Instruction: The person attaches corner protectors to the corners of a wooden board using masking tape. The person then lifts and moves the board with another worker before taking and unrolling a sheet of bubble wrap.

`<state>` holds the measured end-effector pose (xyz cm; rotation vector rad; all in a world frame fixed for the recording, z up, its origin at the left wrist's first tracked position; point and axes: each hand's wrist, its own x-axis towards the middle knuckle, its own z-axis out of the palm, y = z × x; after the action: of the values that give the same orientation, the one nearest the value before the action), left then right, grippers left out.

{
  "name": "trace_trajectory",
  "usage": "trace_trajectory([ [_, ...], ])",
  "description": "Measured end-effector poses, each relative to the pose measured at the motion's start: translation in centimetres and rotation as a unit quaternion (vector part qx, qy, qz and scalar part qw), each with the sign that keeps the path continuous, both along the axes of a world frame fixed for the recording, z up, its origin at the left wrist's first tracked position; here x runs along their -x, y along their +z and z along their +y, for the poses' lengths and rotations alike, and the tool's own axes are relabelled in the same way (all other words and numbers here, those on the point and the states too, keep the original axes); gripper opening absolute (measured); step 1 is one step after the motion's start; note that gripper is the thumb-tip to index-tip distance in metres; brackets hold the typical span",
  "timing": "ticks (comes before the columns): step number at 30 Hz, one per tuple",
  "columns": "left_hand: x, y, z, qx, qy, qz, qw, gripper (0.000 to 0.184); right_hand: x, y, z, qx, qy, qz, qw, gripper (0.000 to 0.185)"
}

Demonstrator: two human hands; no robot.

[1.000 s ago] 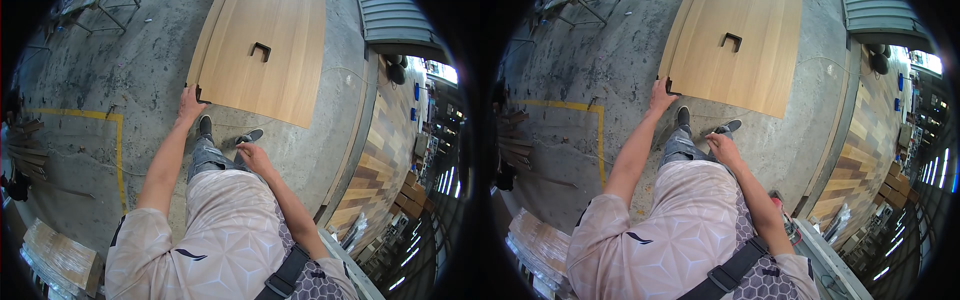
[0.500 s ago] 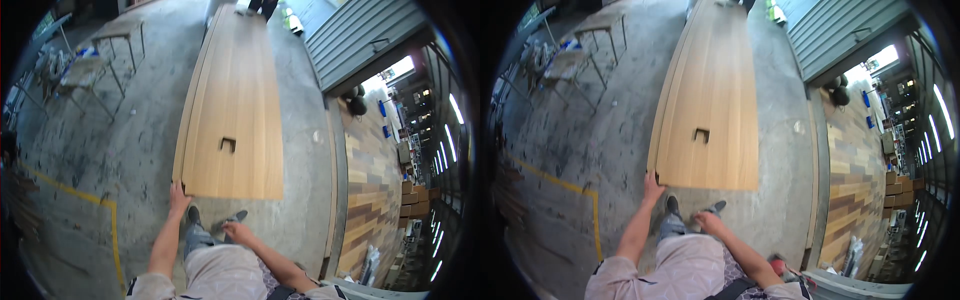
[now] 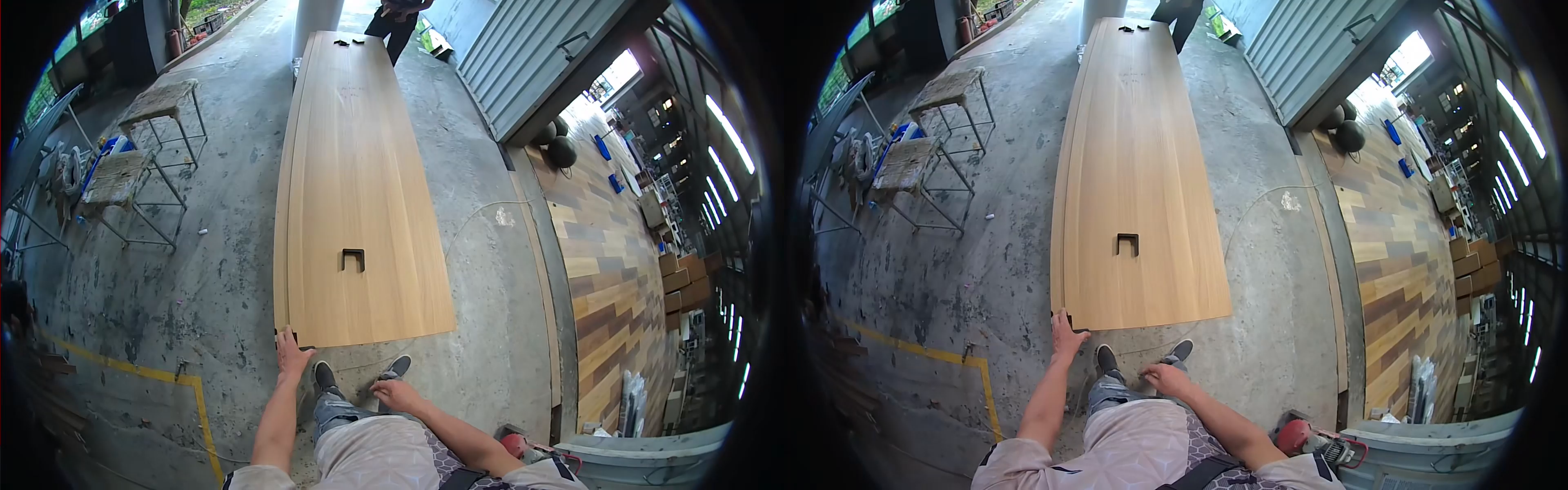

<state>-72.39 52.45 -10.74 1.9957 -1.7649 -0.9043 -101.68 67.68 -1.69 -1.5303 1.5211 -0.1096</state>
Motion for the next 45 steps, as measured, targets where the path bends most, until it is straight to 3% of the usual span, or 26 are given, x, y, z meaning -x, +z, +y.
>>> trace_trajectory([
  [11,0.7,0.7,1.4,0.049,0.052,-0.009,0.997,0.095,1.6,-0.7,0.3,0.003,-0.052,0.002,0.999,0.028],
  [14,0.5,1.6,2.5,0.016,0.1,0.083,0.991,0.09,1.5,-1.0,1.1,0.006,-0.093,-0.029,0.995,0.031],
  [22,2.9,2.8,5.0,-0.04,0.104,0.109,0.988,0.088,2.3,-0.9,0.7,-0.007,-0.134,-0.08,0.988,0.036],
  [27,10.4,4.9,7.5,-0.104,0.037,0.18,0.977,0.091,4.1,0.1,-1.1,-0.012,-0.198,-0.138,0.97,0.044],
  [30,16.6,5.7,9.3,-0.091,-0.014,0.159,0.983,0.094,6.7,0.7,-1.8,-0.036,-0.268,-0.18,0.946,0.045],
  [33,22.0,7.2,9.7,-0.114,0.018,0.126,0.985,0.094,11.1,-0.5,-1.5,-0.004,-0.306,-0.204,0.93,0.042],
  [40,35.2,4.7,11.9,-0.045,-0.021,0.168,0.985,0.085,22.3,-2.4,0.7,0.054,-0.371,-0.106,0.921,0.044],
  [43,40.3,5.4,13.5,-0.084,-0.013,0.187,0.979,0.086,26.1,-0.2,1.5,-0.096,-0.434,-0.205,0.872,0.042],
  [45,42.3,5.6,14.1,-0.118,-0.023,0.218,0.969,0.078,27.9,-1.1,2.2,-0.098,-0.456,-0.239,0.852,0.038],
])
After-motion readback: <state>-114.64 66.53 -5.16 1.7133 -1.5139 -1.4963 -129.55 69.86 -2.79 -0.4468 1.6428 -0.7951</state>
